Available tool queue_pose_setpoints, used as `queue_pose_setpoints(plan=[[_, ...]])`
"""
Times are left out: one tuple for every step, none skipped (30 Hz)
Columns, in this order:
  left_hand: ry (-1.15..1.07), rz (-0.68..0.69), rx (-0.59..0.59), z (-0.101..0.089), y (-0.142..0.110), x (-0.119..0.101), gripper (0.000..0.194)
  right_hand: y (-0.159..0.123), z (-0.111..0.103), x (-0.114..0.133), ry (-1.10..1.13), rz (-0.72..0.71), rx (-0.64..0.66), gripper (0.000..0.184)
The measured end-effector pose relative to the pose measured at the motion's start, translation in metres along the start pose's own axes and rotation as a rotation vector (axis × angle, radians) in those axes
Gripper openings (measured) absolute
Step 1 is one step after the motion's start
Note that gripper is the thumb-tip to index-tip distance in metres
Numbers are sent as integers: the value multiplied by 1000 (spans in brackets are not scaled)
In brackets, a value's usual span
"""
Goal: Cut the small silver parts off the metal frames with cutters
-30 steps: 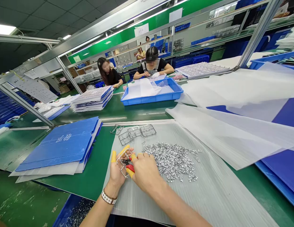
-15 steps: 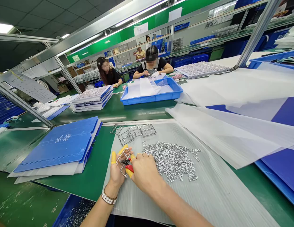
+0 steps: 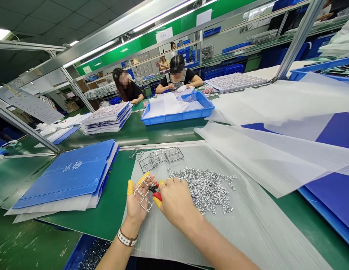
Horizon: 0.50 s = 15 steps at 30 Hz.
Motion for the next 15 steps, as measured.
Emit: queue_pose_setpoints(plan=[[-6, -13, 4, 2, -1, -1, 62, 0, -1, -3, -3, 14, 0, 28], [-11, -25, 6, 4, -2, -1, 62, 1, -1, -5, -6, 23, 1, 28], [-13, -34, 6, 5, -3, -1, 61, 1, -1, -7, -8, 27, 0, 28], [-13, -37, 4, 6, -3, -1, 61, 2, -1, -7, -11, 28, -4, 28], [-12, -34, 0, 6, -3, -1, 60, 3, -2, -8, -12, 27, -8, 28], [-11, -30, -5, 5, -3, -1, 60, 4, -2, -8, -13, 27, -12, 28], [-8, -26, -9, 5, -3, 0, 59, 4, -1, -7, -11, 27, -13, 28], [-5, -24, -12, 4, -3, 1, 59, 5, -1, -7, -9, 27, -12, 28], [-3, -22, -14, 3, -3, 1, 59, 5, -1, -7, -7, 27, -11, 28], [1, -20, -15, 2, -3, 2, 60, 5, 0, -7, -6, 27, -10, 27], [5, -19, -15, 2, -2, 2, 60, 5, 0, -6, -5, 26, -10, 27], [11, -16, -13, 1, -2, 2, 59, 5, 0, -6, -4, 25, -12, 27], [16, -12, -12, 1, -2, 2, 59, 6, 0, -6, -4, 25, -15, 28], [22, -8, -10, 1, -2, 2, 59, 6, 0, -7, -3, 25, -17, 28], [27, -5, -7, 1, -2, 2, 59, 6, 0, -7, -3, 26, -17, 28]])
Point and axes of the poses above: each hand's wrist, its own y-axis towards the middle knuckle, its own z-axis out of the palm, x = y × z, the point moved 7 cm from there along y, towards the middle knuckle, and after that the axes turned 14 degrees about -z, right-handed, at the moved point
